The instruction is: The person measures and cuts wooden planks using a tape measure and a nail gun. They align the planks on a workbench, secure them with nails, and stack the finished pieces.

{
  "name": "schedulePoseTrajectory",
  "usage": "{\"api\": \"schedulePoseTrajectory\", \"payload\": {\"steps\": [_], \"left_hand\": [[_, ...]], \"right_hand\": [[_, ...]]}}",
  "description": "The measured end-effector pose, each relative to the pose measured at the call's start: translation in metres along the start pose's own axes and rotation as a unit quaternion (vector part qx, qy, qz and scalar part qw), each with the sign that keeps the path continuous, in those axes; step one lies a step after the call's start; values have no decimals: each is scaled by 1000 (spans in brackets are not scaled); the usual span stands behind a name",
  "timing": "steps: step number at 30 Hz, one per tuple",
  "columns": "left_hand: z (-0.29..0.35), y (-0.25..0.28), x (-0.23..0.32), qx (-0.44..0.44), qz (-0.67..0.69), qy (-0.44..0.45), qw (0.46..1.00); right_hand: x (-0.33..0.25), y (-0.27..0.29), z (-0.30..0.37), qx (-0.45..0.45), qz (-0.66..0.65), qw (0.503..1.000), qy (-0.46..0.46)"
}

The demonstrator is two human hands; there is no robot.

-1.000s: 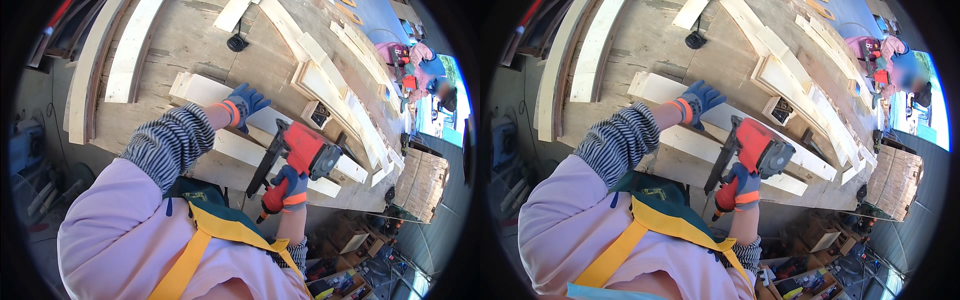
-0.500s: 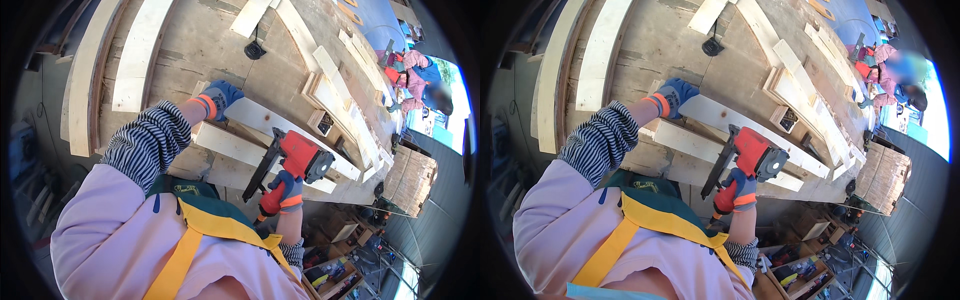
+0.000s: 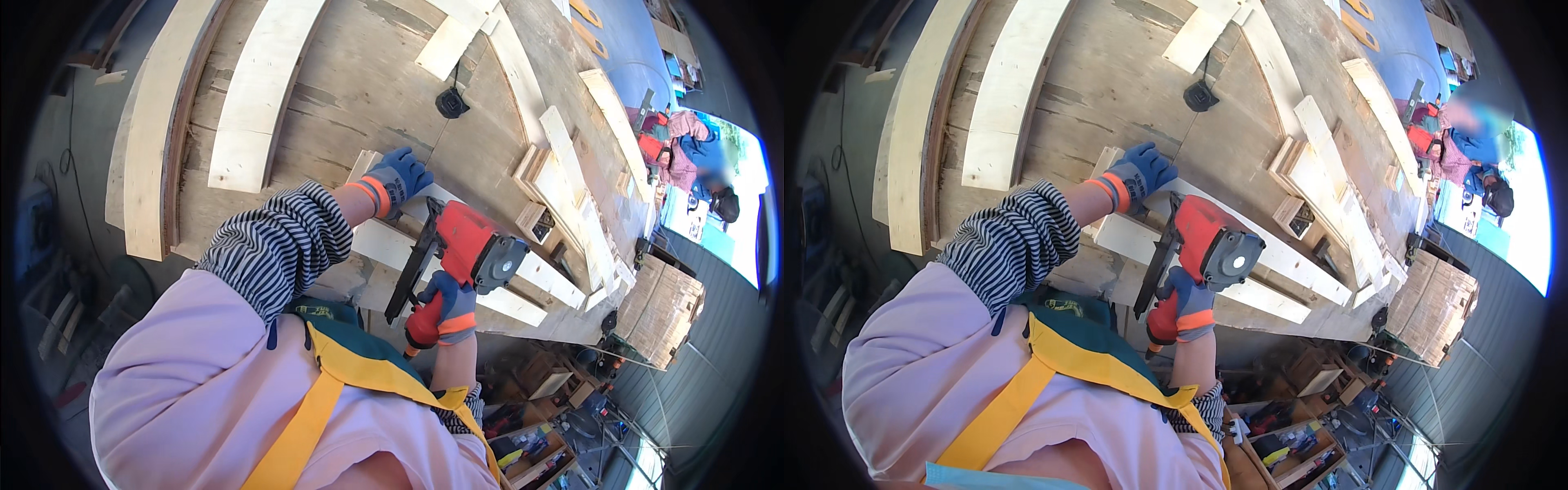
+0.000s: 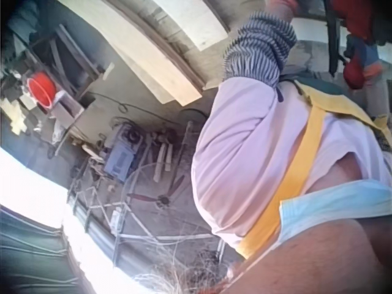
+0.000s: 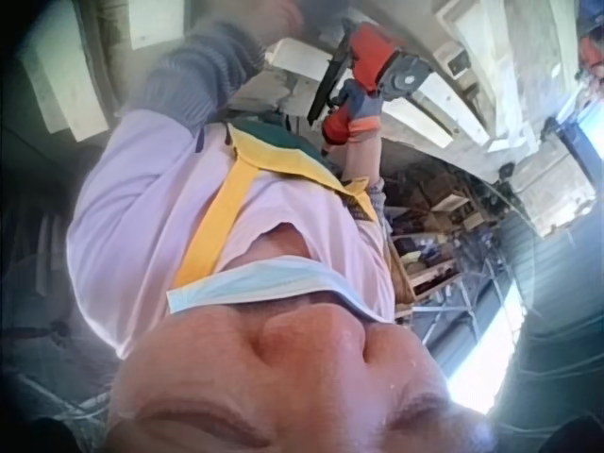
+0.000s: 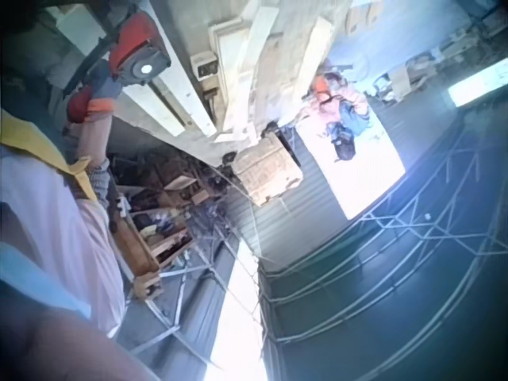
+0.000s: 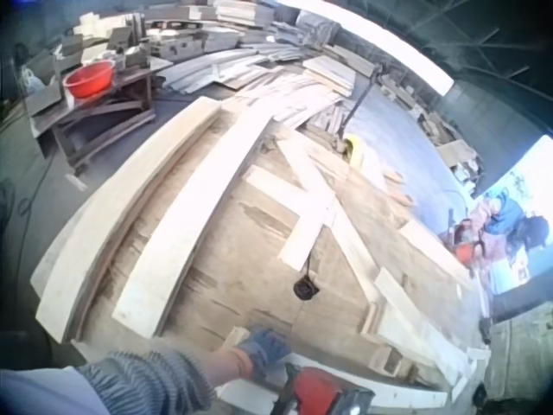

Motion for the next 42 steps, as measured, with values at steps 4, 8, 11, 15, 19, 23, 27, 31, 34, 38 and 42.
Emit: {"api": "schedulePoseTrajectory", "payload": {"steps": [4,8,11,15,19,23,27,31,34,38,42], "left_hand": [[-1,-4,-2,-41,24,1,999],[0,-13,0,0,30,-3,1000],[-3,-12,-4,-22,5,1,1000],[-1,-8,-4,-3,43,-8,999],[1,-9,-3,56,8,-7,998],[-6,6,3,84,62,-9,994],[-11,13,24,92,17,-34,995],[-8,-2,18,48,-78,-22,996],[-1,17,38,-20,-209,49,977],[38,3,80,59,-178,102,977],[69,-43,152,34,-137,165,976]], "right_hand": [[34,9,-6,-40,130,984,118],[27,6,8,-32,63,996,46],[28,0,10,-60,132,984,107],[23,3,18,-33,128,986,105],[26,29,48,37,28,997,-60],[124,93,67,62,223,973,22],[200,158,114,80,302,936,-163],[274,218,176,144,208,934,-254],[368,253,204,118,177,927,-309],[471,286,242,118,95,921,-360],[493,341,255,114,105,913,-377]]}}
Point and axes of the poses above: each hand's wrist, its own z-axis away from the middle knuckle, its own y-axis out of the back of the hand, x = y × z, the point moved 6 cm from there along -z, towards the middle knuckle, and after that the axes turned 13 degrees about x, right-handed, at the moved point
